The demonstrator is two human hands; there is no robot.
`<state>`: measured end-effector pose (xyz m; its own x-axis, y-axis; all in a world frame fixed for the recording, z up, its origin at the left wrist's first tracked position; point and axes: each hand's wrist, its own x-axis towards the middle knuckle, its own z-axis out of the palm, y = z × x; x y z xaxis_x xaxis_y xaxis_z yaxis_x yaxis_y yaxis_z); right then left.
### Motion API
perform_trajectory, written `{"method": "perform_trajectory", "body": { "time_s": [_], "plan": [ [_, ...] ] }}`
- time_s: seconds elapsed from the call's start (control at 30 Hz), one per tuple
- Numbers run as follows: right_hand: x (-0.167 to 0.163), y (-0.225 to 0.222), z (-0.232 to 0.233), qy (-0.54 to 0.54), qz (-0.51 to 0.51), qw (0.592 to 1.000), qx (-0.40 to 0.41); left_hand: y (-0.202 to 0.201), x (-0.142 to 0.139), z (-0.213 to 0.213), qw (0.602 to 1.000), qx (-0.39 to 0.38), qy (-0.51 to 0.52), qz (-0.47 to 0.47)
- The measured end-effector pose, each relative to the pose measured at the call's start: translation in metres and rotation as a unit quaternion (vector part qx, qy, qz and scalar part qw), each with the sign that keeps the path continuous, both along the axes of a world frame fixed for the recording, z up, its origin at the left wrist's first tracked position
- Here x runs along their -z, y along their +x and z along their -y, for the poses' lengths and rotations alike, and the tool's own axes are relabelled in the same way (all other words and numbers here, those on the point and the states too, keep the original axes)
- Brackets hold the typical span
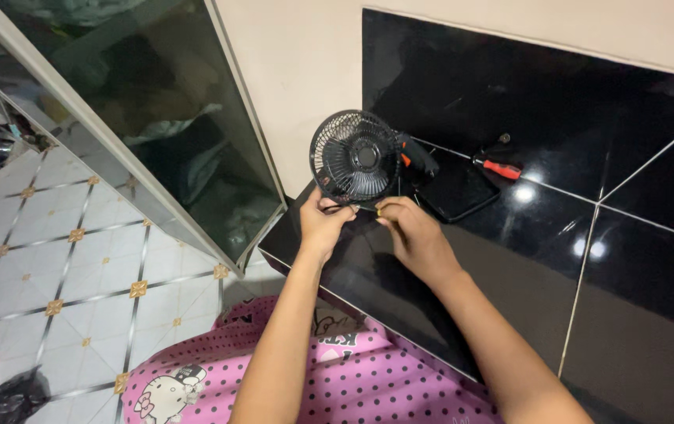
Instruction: The person services a small electric desk fan on a black tiled counter. They hold the fan guard, use a cordless drill and screwdrivers to loosen its parts, work on the fan's rear housing and power cord area, and repeatedly reposition the fan while unscrewing and adjusting its components.
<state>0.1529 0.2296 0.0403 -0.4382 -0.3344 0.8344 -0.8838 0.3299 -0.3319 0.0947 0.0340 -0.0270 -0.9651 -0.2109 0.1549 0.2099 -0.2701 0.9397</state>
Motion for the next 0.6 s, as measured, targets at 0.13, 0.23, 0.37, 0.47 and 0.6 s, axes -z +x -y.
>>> {"method": "perform_trajectory", "body": {
  "time_s": [0.13,0.23,0.37,0.47,0.6],
  "plan": [
    [0.009,-0.004,0.003,-0.053,0.051,0.997,0.026,0.001,0.005,0.003,1.0,-0.002,-0.013,-0.005],
    [0.017,0.001,0.004,-0.058,0.075,0.992,0.078,0.001,0.01,0.002,1.0,-0.002,-0.005,-0.011],
    [0.017,0.01,0.006,-0.058,0.09,0.987,0.119,0.002,0.012,0.0,1.0,-0.006,-0.006,-0.012],
    [0.01,0.013,0.004,-0.006,0.109,0.987,0.117,0.002,0.013,-0.001,1.0,-0.006,-0.005,-0.009],
    [-0.002,0.01,0.001,-0.029,0.038,0.999,0.004,0.001,0.013,-0.001,1.0,-0.003,0.019,-0.012]
  ]
}}
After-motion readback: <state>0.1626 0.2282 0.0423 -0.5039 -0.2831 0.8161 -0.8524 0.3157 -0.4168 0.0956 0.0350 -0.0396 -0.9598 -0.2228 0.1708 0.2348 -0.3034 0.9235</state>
